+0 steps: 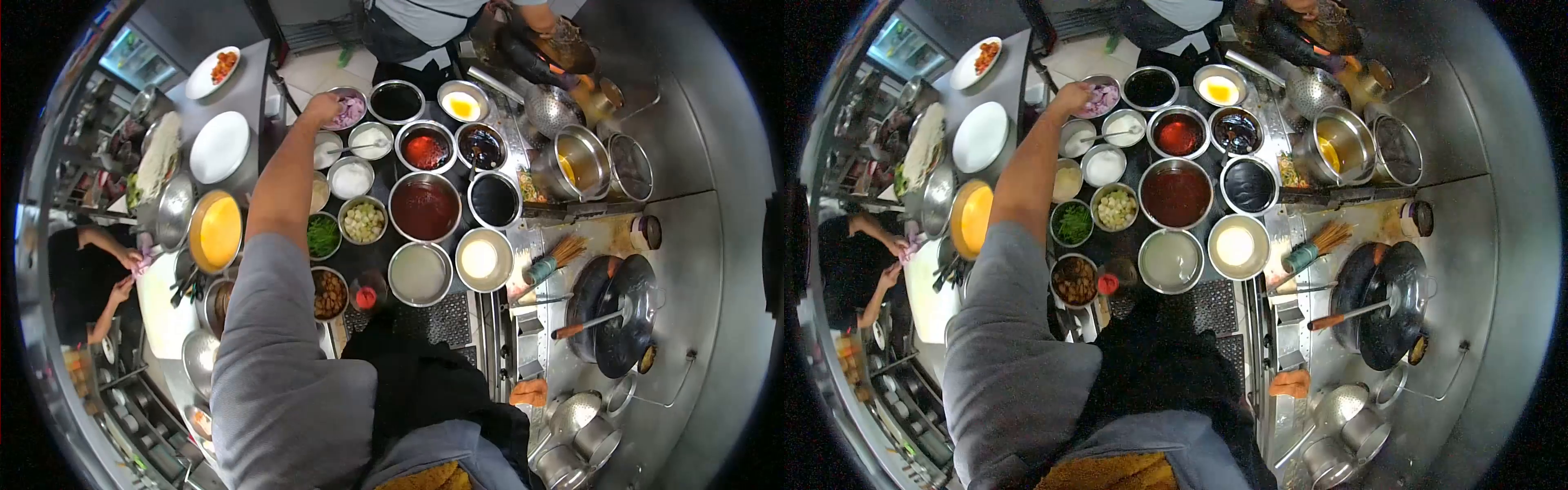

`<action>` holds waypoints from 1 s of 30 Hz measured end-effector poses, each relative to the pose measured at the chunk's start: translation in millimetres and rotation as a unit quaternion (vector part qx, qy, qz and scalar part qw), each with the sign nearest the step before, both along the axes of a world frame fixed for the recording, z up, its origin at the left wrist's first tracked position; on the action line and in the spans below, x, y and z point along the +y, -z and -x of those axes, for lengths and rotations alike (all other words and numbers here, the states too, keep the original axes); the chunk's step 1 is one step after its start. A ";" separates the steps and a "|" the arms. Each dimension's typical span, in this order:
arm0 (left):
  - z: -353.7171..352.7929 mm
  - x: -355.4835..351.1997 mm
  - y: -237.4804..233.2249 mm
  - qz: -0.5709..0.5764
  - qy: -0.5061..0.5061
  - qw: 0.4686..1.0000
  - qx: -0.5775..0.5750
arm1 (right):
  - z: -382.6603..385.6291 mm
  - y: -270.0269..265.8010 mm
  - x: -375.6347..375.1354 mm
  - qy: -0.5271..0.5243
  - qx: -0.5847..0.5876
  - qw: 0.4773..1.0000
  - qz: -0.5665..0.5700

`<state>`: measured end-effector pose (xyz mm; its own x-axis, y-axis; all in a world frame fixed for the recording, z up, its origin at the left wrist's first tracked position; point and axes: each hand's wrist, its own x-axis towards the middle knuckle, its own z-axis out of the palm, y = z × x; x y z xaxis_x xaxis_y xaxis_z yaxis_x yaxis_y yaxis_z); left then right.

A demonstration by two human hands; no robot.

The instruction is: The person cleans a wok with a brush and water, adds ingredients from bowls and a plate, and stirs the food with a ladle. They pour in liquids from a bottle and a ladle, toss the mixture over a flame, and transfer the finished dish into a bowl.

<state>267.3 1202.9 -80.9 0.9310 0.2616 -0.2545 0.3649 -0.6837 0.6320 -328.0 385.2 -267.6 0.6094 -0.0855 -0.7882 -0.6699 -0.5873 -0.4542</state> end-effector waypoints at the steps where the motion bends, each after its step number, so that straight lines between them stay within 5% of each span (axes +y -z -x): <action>1: -20.3 18.3 30.6 -0.229 0.100 0.968 0.011 | 6.5 -4.0 3.2 0.003 0.003 1.000 0.009; 4: -52.0 32.5 93.2 -0.250 0.125 0.960 -0.004 | 19.4 -13.3 13.6 0.012 0.008 0.999 0.033; 5: -35.7 6.5 65.5 -0.255 0.092 0.961 0.063 | 23.5 -15.1 15.8 0.013 0.010 0.999 0.039; 8: -33.7 -5.9 80.7 -0.250 0.048 0.963 0.092 | 28.7 -23.1 21.3 0.009 0.015 0.999 0.049; 15: -35.7 -4.4 79.2 -0.215 -0.006 0.974 0.073 | 29.7 -32.7 34.3 0.016 0.006 0.998 0.056; 20: -42.5 25.0 86.5 -0.247 0.087 0.965 0.012 | 33.4 -34.3 40.1 0.021 -0.003 0.998 0.053; 23: -42.4 38.1 79.3 -0.154 0.104 0.982 -0.027 | 37.9 -30.9 40.0 0.018 -0.013 0.998 0.054; 25: -47.4 49.0 94.0 0.053 0.066 0.996 0.018 | 42.5 -27.7 36.8 0.014 -0.020 0.998 0.052; 28: -50.0 23.2 113.1 -0.012 0.019 0.999 0.037 | 52.8 -22.5 31.4 0.007 -0.037 0.998 0.045; 29: -36.5 -8.2 71.4 -0.139 0.004 0.987 0.077 | 56.0 -19.3 28.1 0.005 -0.045 0.998 0.042; 30: -33.0 -16.9 73.3 -0.138 0.005 0.987 0.076 | 60.1 -16.2 25.2 0.003 -0.058 0.998 0.033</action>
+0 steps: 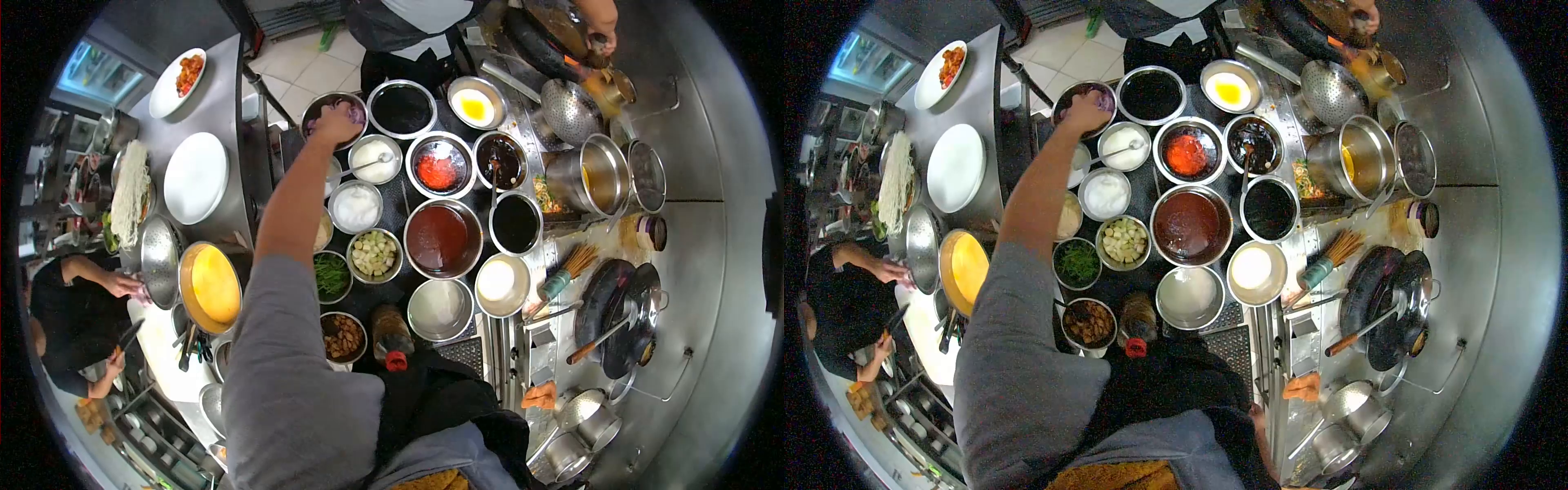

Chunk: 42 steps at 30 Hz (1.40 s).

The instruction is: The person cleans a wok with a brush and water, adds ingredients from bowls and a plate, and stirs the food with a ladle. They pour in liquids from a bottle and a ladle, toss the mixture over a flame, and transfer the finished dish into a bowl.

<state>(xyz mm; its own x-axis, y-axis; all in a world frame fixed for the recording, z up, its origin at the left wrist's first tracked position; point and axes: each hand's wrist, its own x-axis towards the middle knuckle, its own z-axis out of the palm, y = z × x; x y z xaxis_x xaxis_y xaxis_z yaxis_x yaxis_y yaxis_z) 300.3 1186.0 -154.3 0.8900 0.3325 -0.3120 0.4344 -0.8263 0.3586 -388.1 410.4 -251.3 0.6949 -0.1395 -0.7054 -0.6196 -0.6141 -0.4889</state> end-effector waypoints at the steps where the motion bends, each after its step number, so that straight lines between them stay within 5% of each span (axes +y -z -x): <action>1: -4.9 -5.9 2.2 -0.032 -0.011 0.999 -0.019 | 5.0 5.0 -5.9 -0.002 -0.018 1.000 -0.012; 5: -9.8 -13.7 8.0 -0.070 -0.002 0.995 -0.077 | 27.0 16.0 -27.0 -0.007 -0.113 0.989 -0.093; 8: -12.6 7.9 27.1 -0.056 0.004 0.989 -0.137 | 17.8 -15.5 -15.6 0.152 0.052 0.957 -0.242; 10: -7.1 17.7 20.5 -0.034 0.020 0.985 -0.168 | -1.7 -37.0 13.9 -0.015 0.094 0.992 0.079; 20: 10.9 29.2 -8.1 0.040 0.020 0.944 -0.328 | 10.1 -20.5 -1.9 -0.085 -0.019 0.990 0.113; 21: 10.2 33.2 -5.0 0.047 0.013 0.933 -0.356 | 24.8 2.2 -23.2 0.206 0.053 0.942 -0.259; 22: 9.4 36.8 -6.0 0.047 0.011 0.933 -0.357 | 32.5 16.0 -40.5 0.448 0.115 0.676 -0.573; 25: 11.7 49.1 -18.5 0.064 0.005 0.940 -0.335 | 10.2 18.1 -49.3 0.411 0.249 0.645 -0.594; 27: 20.0 57.0 -39.6 0.131 -0.051 0.933 -0.330 | -21.7 -40.1 -1.3 0.274 0.109 0.918 -0.265; 28: 27.7 60.3 -55.2 0.127 -0.050 0.934 -0.330 | -52.7 -86.6 40.7 0.206 0.099 0.972 -0.053; 30: 53.6 70.9 -86.2 0.282 -0.141 0.902 -0.294 | -46.7 -62.5 24.4 0.223 0.113 0.965 -0.076; 32: 82.1 102.8 -99.6 0.086 -0.094 0.942 -0.311 | -56.4 -49.4 16.9 0.277 0.162 0.910 -0.262; 34: 126.0 136.7 -101.1 0.000 0.010 0.908 -0.418 | -47.7 0.7 -2.0 0.407 0.244 0.644 -0.600; 35: 160.0 124.6 -135.4 0.157 -0.053 0.945 -0.282 | -49.8 -7.6 15.0 0.316 0.179 0.834 -0.416; 36: 191.7 123.0 -139.5 0.144 -0.018 0.936 -0.320 | -69.6 -32.8 36.0 0.218 0.105 0.952 -0.187; 37: 224.0 95.6 -166.0 0.133 -0.003 0.937 -0.322 | -95.5 -66.5 65.9 0.128 0.132 0.979 -0.088; 38: 247.3 117.8 -150.7 0.186 -0.021 0.938 -0.293 | -78.2 -29.4 43.7 0.029 0.045 0.984 -0.168; 40: 301.8 61.1 -194.1 0.104 0.044 0.963 -0.246 | -79.0 -31.8 51.6 0.072 0.064 0.989 -0.109; 41: 323.1 3.9 -233.1 0.117 -0.004 0.982 -0.148 | -68.3 -12.0 48.9 0.089 0.034 0.989 -0.112; 42: 339.7 -8.6 -233.1 0.051 0.089 0.980 -0.169 | -57.0 6.8 44.5 0.096 0.002 0.989 -0.114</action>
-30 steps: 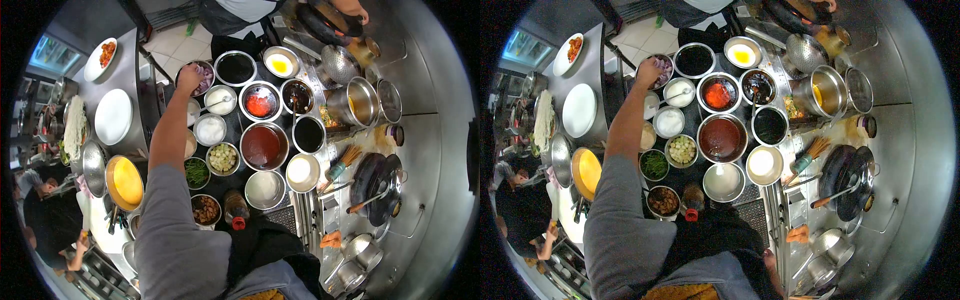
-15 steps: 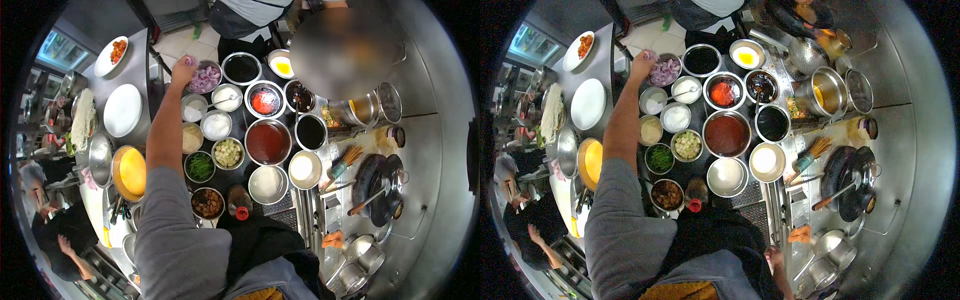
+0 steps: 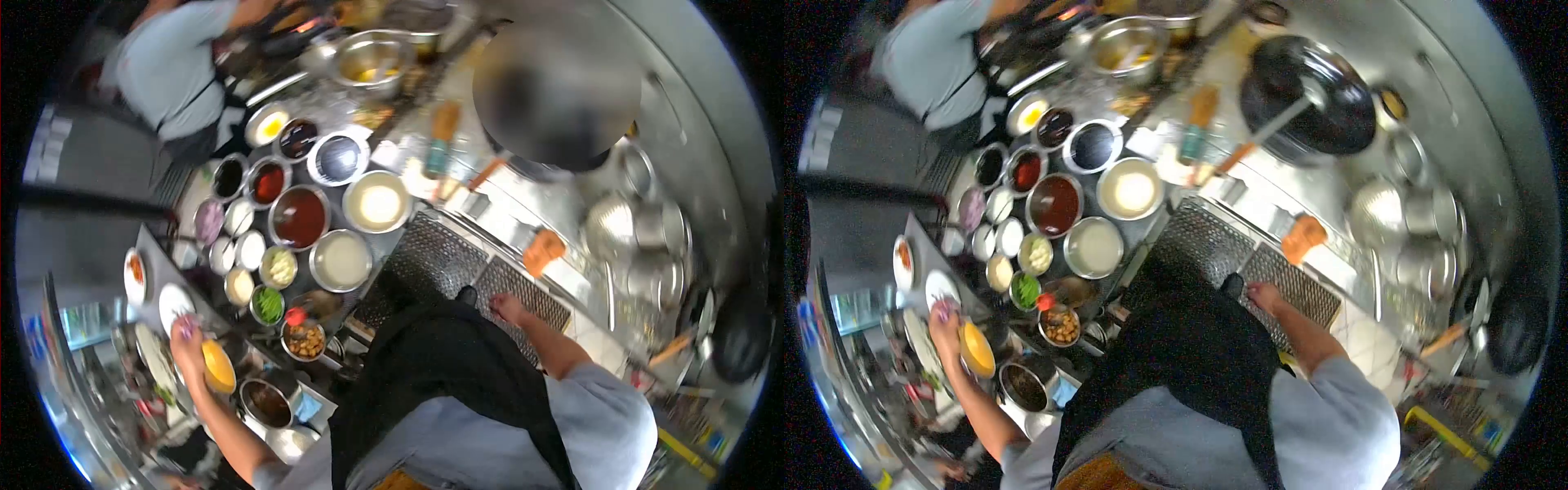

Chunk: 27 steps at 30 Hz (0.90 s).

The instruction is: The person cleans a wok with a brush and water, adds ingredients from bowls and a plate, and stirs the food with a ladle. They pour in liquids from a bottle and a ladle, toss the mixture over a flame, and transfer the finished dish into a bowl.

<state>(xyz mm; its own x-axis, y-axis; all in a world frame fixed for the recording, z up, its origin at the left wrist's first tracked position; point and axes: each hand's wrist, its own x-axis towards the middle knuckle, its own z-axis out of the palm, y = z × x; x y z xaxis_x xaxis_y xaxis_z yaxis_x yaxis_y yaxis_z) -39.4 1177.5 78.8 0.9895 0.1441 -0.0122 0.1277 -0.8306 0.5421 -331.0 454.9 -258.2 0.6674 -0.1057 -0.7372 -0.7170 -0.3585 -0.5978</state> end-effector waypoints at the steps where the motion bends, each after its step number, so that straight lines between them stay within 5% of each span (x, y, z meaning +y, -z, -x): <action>1: 8.4 -58.0 -23.2 0.065 0.003 0.997 0.029 | 8.0 3.2 -3.7 0.006 0.001 1.000 0.011; 4: 43.7 -215.1 -63.5 0.237 0.070 0.962 0.114 | 33.0 8.7 -18.8 0.068 0.009 0.998 -0.013; 8: 34.8 -394.5 -68.8 0.124 0.337 0.930 0.081 | 75.4 -39.9 -40.1 0.147 0.001 0.989 -0.007; 10: 25.4 -496.9 -67.0 0.152 0.471 0.869 -0.020 | 117.2 -5.8 -54.2 0.190 -0.022 0.981 0.004; 16: -54.1 -760.4 7.4 0.130 0.582 0.792 -0.134 | 206.9 -31.8 -45.9 0.464 -0.065 0.881 -0.065; 18: -106.4 -830.5 61.5 0.108 0.606 0.786 -0.057 | 226.6 -47.9 -30.6 0.485 -0.077 0.871 0.020; 19: -78.7 -849.3 25.4 0.053 0.587 0.808 0.023 | 231.8 -53.8 -17.8 0.490 -0.078 0.865 0.078; 20: -109.1 -880.5 49.6 0.015 0.600 0.799 -0.037 | 228.7 -84.8 -5.2 0.557 -0.062 0.824 0.086; 22: -153.1 -918.6 78.7 -0.030 0.670 0.694 -0.262 | 228.7 -128.2 28.3 0.668 -0.031 0.734 0.123; 23: -176.4 -936.9 92.1 -0.052 0.671 0.660 -0.334 | 231.3 -98.4 51.8 0.710 -0.072 0.678 0.177; 24: -185.8 -962.0 99.9 -0.123 0.639 0.667 -0.363 | 226.9 -100.8 75.6 0.760 -0.084 0.611 0.205; 25: -190.4 -980.5 111.7 -0.063 0.653 0.665 -0.358 | 224.2 -91.1 97.3 0.818 -0.102 0.536 0.180; 27: -214.1 -1006.5 136.9 -0.164 0.719 0.568 -0.365 | 216.8 -91.4 157.7 0.884 -0.115 0.422 0.167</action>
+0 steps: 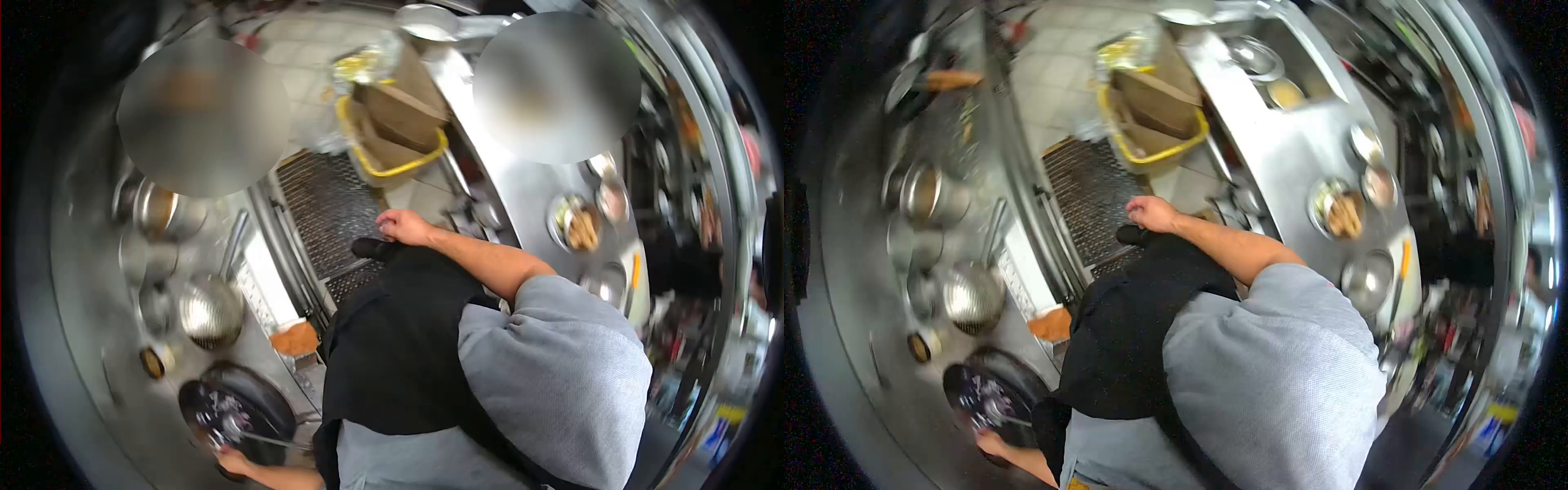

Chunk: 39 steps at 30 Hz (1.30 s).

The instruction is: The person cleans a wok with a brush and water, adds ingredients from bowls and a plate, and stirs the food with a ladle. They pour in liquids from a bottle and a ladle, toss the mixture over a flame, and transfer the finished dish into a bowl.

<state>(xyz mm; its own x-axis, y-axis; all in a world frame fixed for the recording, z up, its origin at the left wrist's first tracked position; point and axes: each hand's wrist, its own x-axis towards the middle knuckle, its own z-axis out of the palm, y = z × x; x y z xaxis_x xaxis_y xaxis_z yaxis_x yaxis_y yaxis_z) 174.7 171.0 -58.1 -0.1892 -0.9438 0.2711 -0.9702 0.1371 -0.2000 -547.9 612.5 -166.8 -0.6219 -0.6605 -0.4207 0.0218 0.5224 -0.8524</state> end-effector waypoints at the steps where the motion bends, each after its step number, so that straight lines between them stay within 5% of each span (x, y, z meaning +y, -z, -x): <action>1: -6.0 -15.1 9.4 -0.132 0.006 0.991 -0.001 | -7.3 -2.7 22.5 0.065 -0.032 0.997 0.028; 3: -2.5 -9.0 23.1 -0.220 -0.014 0.974 -0.054 | -18.2 -3.4 78.6 0.159 -0.051 0.983 0.082; 8: 39.8 -9.5 11.2 -0.158 -0.022 0.981 -0.114 | -2.7 -75.3 235.0 0.387 0.297 0.869 -0.086; 12: 165.7 -5.8 -16.8 0.048 0.153 0.980 0.115 | 20.3 -122.5 391.2 0.444 0.463 0.688 -0.340; 13: 234.8 23.9 -22.8 0.019 0.158 0.963 0.217 | 20.4 -122.9 426.4 0.432 0.426 0.685 -0.403; 15: 377.3 81.7 -16.4 -0.127 0.322 0.876 0.336 | 25.1 -111.6 479.4 0.386 0.337 0.721 -0.466; 16: 450.1 142.1 -22.5 -0.217 0.298 0.873 0.319 | 27.9 -105.5 496.7 0.389 0.335 0.719 -0.469; 17: 510.9 177.9 4.2 -0.330 0.349 0.763 0.432 | 27.8 -104.3 506.8 0.350 0.271 0.767 -0.465; 18: 583.8 251.8 -16.4 -0.448 0.342 0.764 0.315 | 27.7 -104.8 513.7 0.308 0.203 0.810 -0.456; 20: 678.1 383.8 -18.9 -0.484 0.528 0.644 0.268 | 21.7 -103.3 523.1 0.323 0.185 0.848 -0.377; 22: 743.4 491.1 -15.2 -0.587 0.589 0.532 0.161 | 8.3 -90.2 539.8 0.377 0.117 0.907 -0.149; 23: 769.1 537.5 2.2 -0.594 0.635 0.473 0.141 | -0.4 -96.6 544.4 0.383 0.113 0.904 -0.151; 27: 821.5 671.0 52.3 -0.625 0.627 0.464 -0.004 | -29.4 -122.0 555.5 0.507 0.175 0.839 -0.084; 30: 821.3 720.6 50.9 -0.495 0.654 0.562 -0.108 | -43.7 -158.4 551.2 0.617 0.165 0.769 -0.013; 35: 833.9 727.3 36.4 -0.445 0.713 0.528 -0.121 | -50.9 -160.8 552.7 0.649 0.199 0.734 -0.012; 39: 842.5 726.0 -8.1 -0.617 0.609 0.486 -0.115 | -41.4 -155.1 541.5 0.674 0.248 0.694 -0.051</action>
<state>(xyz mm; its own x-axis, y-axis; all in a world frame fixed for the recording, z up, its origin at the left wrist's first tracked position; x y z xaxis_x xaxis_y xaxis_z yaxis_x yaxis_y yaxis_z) -667.8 897.0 -50.1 -0.7022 0.4875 -0.5189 0.0082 0.7343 0.6787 -506.4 1154.1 -11.6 -0.7304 0.6799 0.0650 0.2663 0.3711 -0.8896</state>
